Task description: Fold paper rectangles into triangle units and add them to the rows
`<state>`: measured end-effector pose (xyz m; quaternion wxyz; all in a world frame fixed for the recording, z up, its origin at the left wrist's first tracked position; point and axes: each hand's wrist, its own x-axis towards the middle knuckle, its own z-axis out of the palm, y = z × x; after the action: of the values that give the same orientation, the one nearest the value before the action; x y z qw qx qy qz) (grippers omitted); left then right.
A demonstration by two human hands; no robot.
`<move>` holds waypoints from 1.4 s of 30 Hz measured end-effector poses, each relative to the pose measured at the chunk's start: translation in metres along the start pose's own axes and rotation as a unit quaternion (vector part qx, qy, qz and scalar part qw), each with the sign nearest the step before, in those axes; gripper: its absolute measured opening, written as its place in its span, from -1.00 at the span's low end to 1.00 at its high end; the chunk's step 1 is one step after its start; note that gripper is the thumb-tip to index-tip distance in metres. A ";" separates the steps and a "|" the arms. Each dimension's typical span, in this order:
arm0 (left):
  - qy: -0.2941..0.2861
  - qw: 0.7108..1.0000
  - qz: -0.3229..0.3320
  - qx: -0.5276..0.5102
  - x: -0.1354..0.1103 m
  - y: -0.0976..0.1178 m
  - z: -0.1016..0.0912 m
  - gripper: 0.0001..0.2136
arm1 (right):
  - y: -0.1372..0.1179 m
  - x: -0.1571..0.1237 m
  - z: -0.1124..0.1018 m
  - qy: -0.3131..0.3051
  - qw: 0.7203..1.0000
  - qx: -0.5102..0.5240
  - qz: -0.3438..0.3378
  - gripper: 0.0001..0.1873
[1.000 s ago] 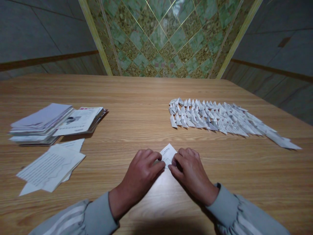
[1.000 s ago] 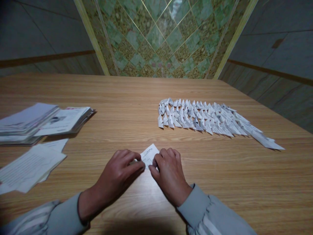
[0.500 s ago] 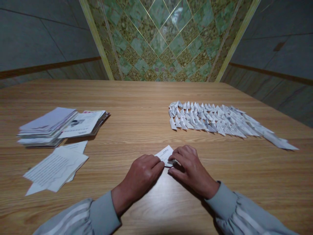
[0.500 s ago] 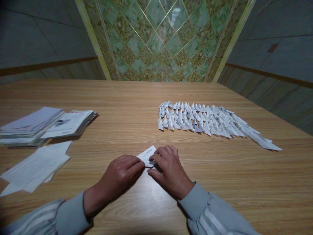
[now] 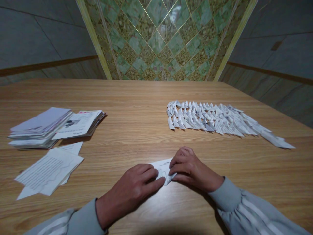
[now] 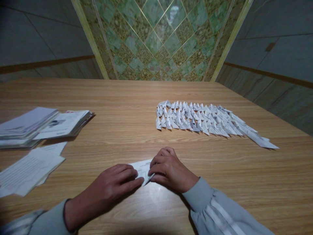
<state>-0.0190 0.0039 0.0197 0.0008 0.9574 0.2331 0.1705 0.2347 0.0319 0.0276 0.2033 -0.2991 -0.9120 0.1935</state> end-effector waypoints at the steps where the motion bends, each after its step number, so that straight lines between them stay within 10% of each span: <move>1: -0.007 1.000 -0.001 -0.003 0.000 0.001 -0.001 -0.78 | 0.001 0.000 0.000 0.001 1.000 0.014 0.011 -0.91; 15: -0.043 0.998 -0.049 -0.022 -0.001 0.011 0.005 -0.76 | 0.001 0.011 0.021 0.060 0.982 0.024 0.180 -0.79; 35: -0.058 0.996 -0.072 -0.009 0.002 0.023 0.009 -0.72 | -0.007 0.013 0.025 0.063 0.973 -0.015 0.222 -0.82; 42: -0.061 0.997 -0.048 0.000 0.002 0.024 0.008 -0.68 | -0.003 0.008 0.025 0.112 0.964 -0.070 0.231 -0.52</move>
<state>-0.0046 -0.0157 0.0149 0.0232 0.9537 0.2781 0.1121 0.2149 0.0290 0.0099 0.2325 -0.5348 -0.8009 0.1357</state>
